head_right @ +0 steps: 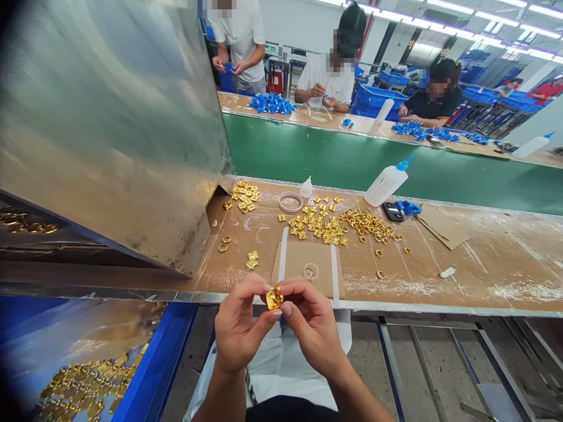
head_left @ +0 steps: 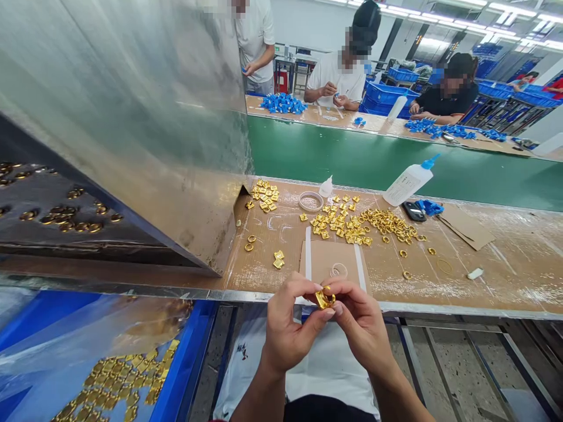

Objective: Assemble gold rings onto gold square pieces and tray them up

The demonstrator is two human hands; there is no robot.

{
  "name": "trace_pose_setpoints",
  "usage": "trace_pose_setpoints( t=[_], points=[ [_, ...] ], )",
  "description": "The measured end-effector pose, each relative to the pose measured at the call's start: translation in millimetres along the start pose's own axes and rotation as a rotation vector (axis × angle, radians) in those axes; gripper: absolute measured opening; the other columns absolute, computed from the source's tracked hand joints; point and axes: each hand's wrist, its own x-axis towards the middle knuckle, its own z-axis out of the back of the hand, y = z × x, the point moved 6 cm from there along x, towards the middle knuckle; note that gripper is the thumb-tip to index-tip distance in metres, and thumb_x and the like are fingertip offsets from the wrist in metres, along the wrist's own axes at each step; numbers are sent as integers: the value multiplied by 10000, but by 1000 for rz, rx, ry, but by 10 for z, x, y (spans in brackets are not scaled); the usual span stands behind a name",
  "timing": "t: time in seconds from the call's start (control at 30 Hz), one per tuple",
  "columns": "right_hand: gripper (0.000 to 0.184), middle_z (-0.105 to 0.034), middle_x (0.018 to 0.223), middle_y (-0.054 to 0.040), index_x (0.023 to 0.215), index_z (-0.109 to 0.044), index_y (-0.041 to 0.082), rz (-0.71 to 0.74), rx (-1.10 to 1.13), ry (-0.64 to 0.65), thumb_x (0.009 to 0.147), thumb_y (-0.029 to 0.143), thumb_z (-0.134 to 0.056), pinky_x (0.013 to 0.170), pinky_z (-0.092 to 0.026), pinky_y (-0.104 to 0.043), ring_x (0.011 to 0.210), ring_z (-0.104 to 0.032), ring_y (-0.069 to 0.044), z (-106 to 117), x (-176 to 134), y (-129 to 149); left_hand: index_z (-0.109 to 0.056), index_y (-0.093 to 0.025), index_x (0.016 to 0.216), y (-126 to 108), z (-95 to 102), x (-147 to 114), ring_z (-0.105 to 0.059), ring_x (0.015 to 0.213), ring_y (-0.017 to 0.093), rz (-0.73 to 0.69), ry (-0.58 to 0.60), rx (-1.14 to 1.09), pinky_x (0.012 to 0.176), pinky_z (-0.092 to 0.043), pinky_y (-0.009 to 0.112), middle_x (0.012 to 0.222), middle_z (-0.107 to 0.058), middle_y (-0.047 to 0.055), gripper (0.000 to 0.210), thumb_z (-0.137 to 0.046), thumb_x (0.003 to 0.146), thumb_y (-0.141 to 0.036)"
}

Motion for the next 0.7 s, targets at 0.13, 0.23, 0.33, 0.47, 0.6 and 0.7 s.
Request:
trace_pose_setpoints(
  t=[0.13, 0.23, 0.33, 0.47, 0.6, 0.7],
  points=[
    [192, -722, 931, -62, 988, -732, 245, -14, 50, 11, 936, 428, -707, 728, -622, -265, 829, -720, -171, -13, -5, -34, -767, -209, 1031, -10, 4, 3, -611, 749, 175, -18, 15, 37, 701, -484, 278, 830, -710, 45, 295, -829, 759, -112],
    [131, -715, 953, -46, 1002, -737, 266, -21, 109, 22, 932, 375, -725, 745, -616, -250, 851, -718, -159, -14, 2, -31, -768, -216, 1039, -4, 16, -2, -621, 767, 175, -12, 21, 38, 727, -491, 272, 846, -716, 46, 302, -819, 766, -99],
    [115, -709, 946, -36, 1004, -752, 270, -34, 121, 30, 911, 338, -756, 760, -607, -233, 855, -709, -148, 32, 9, 18, -762, -218, 1051, 10, -25, -17, -634, 788, 180, 5, 67, 18, 736, -499, 271, 864, -725, 56, 259, -788, 812, -122],
    [144, -718, 929, -29, 1016, -758, 269, -138, 171, 43, 888, 329, -785, 762, -601, -233, 842, -715, -143, 198, -52, 65, -746, -228, 1083, 47, -179, -44, -657, 800, 175, 41, 174, 26, 753, -513, 264, 892, -734, 58, 243, -761, 854, -148],
    [188, -742, 888, -26, 992, -742, 246, -294, 287, -1, 851, 339, -824, 743, -582, -238, 806, -718, -139, 441, -223, 15, -732, -222, 1077, 95, -422, -58, -668, 809, 172, 71, 349, 67, 761, -521, 252, 881, -726, 56, 208, -751, 875, -180],
    [224, -739, 870, -25, 948, -729, 226, -382, 333, -68, 816, 354, -857, 753, -566, -239, 809, -707, -136, 604, -354, -28, -721, -201, 1065, 116, -585, -69, -659, 793, 171, 85, 445, 82, 737, -523, 246, 867, -717, 58, 190, -754, 885, -251]
  ],
)
